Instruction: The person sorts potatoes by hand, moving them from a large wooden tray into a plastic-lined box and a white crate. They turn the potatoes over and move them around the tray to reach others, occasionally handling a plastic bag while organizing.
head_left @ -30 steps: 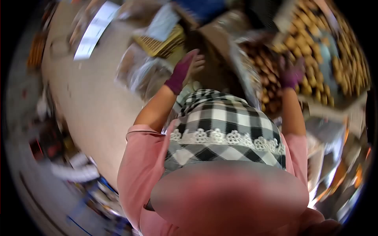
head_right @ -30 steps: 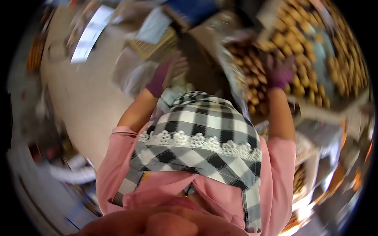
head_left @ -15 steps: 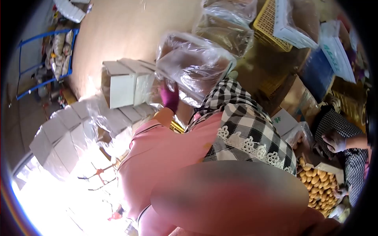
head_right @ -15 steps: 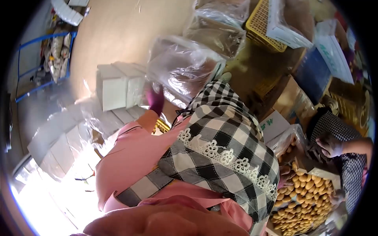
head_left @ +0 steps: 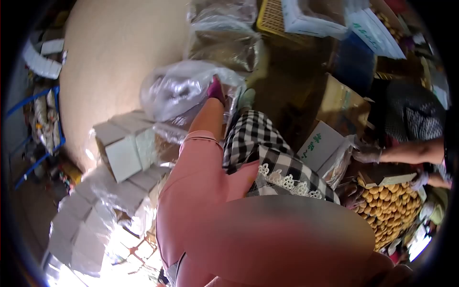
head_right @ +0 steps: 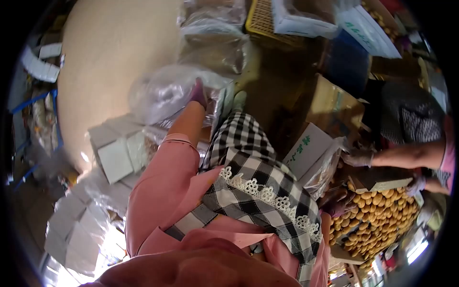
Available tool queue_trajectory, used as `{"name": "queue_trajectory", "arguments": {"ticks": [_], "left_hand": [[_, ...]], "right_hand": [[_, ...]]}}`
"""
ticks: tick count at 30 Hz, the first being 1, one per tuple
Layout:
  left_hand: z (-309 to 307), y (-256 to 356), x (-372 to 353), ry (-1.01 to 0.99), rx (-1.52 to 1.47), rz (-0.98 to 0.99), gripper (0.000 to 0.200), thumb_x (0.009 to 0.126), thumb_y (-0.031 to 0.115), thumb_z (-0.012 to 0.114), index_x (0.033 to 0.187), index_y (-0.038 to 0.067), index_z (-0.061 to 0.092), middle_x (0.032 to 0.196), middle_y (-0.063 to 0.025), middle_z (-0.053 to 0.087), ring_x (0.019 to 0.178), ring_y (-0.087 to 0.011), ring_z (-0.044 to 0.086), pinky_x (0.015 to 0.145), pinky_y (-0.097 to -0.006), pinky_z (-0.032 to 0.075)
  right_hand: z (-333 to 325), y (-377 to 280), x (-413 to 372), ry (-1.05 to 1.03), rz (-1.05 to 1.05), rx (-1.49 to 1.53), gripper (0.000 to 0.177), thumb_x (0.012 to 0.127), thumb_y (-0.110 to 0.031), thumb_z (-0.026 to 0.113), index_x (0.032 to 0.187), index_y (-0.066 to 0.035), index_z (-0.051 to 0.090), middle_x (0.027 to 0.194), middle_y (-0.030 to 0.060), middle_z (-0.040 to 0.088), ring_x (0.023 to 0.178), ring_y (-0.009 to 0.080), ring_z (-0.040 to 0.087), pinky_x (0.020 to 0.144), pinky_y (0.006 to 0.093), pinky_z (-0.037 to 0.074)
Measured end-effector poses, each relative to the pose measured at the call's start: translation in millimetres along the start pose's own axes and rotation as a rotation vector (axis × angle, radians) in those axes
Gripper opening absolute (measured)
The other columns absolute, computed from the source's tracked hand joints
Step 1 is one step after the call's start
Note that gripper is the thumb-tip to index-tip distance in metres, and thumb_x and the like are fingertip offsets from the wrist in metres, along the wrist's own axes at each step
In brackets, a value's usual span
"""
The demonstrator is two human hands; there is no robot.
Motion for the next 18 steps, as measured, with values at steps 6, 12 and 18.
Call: {"name": "queue_trajectory", "arguments": {"ticks": [6, 12, 18], "left_hand": [[-21, 33, 61, -0.318, 1.634, 1.185, 0.044, 0.077, 0.043, 0.061, 0.103, 0.007, 0.058, 0.097, -0.0176, 0.062, 0.090, -0.0348, 0.060, 0.076, -0.0433, 0.047], [-104, 70, 85, -0.225, 1.665, 0.822, 0.053, 0.084, 0.030, 0.055, 0.129, 0.006, 0.044, 0.129, -0.0168, 0.049, 0.117, -0.0278, 0.048, 0.096, -0.0396, 0.042], [-85, 95, 88, -0.926, 1.210, 0.794, 0.035, 0.092, 0.022, 0.040, 0.119, 0.004, 0.052, 0.116, -0.0134, 0.057, 0.102, -0.0292, 0.056, 0.089, -0.0384, 0.046]], "right_hand": [[13, 16, -13, 0.026, -0.056, -0.065, 0.056, 0.093, -0.052, 0.032, 0.143, -0.026, 0.029, 0.149, 0.0223, 0.016, 0.137, 0.0379, 0.018, 0.108, 0.0482, 0.020], [4, -13, -37, 0.164, -0.065, 0.070, 0.046, 0.090, -0.040, 0.049, 0.134, -0.028, 0.045, 0.143, 0.0221, 0.028, 0.128, 0.0404, 0.032, 0.101, 0.0479, 0.033], [32, -33, -49, 0.075, 0.035, -0.039, 0.051, 0.085, -0.053, 0.043, 0.133, -0.035, 0.045, 0.146, 0.0192, 0.026, 0.131, 0.0371, 0.029, 0.102, 0.0504, 0.027]]}}
Point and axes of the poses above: each hand's wrist, its own x-axis towards the middle knuckle, its own z-axis out of the palm, y = z × x, the point moved 4 cm from there along x, towards the middle knuckle
